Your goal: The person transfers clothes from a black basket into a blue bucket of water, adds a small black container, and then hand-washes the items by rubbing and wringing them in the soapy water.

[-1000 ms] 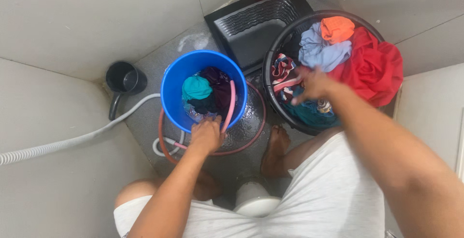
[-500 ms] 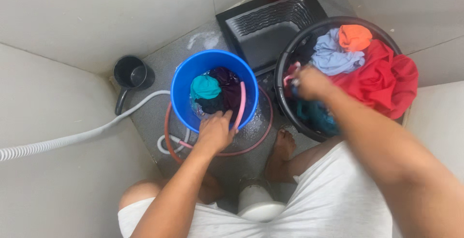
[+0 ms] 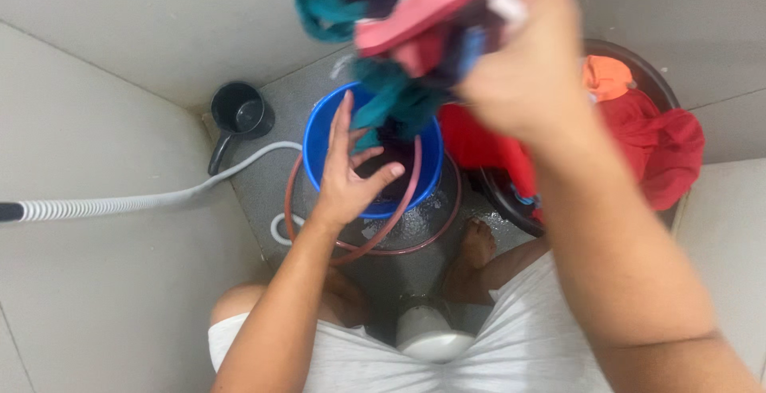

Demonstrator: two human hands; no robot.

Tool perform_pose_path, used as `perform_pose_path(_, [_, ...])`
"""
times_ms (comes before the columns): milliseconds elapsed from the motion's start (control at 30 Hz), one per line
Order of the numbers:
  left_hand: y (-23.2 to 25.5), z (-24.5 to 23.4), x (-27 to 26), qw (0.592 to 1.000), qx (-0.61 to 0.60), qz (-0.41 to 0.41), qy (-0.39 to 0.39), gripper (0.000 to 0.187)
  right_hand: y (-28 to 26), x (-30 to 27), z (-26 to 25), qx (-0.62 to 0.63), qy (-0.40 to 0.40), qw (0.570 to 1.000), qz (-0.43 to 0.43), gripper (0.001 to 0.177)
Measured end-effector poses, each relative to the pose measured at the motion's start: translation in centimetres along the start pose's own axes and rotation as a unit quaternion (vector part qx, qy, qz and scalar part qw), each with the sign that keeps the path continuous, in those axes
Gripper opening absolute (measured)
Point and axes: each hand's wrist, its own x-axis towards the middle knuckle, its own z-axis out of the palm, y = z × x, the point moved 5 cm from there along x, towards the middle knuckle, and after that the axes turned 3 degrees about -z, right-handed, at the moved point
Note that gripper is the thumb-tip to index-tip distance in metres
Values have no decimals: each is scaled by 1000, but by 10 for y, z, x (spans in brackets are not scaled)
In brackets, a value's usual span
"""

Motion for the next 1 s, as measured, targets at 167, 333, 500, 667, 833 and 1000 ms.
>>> perform_pose_path(167, [-59, -7, 1, 991, -106, -64, 53, 92, 73, -24, 52, 177, 70, 980, 51, 43])
perform_pose_path(333, [-86, -21, -8, 914, 331, -228, -49, 52, 181, -63, 106, 25, -63, 998, 16, 46])
perform_pose_path(500, [-83, -17, -21, 791, 508, -299, -165, 63, 270, -128, 63, -374, -335, 812, 298, 90])
perform_pose_path(667, [-77, -13, -15, 812, 484, -292, -143, 65, 274, -154, -4, -433, -385, 709, 401, 82])
perform_pose_path(833, [-80, -5, -17, 808, 483, -294, -167, 67, 244, -199, -11, -378, -422, 714, 411, 93])
perform_pose_path(1000, [-67, -3, -12, 881, 386, -249, -116, 62, 188, -125, -16, -353, -321, 851, 221, 31])
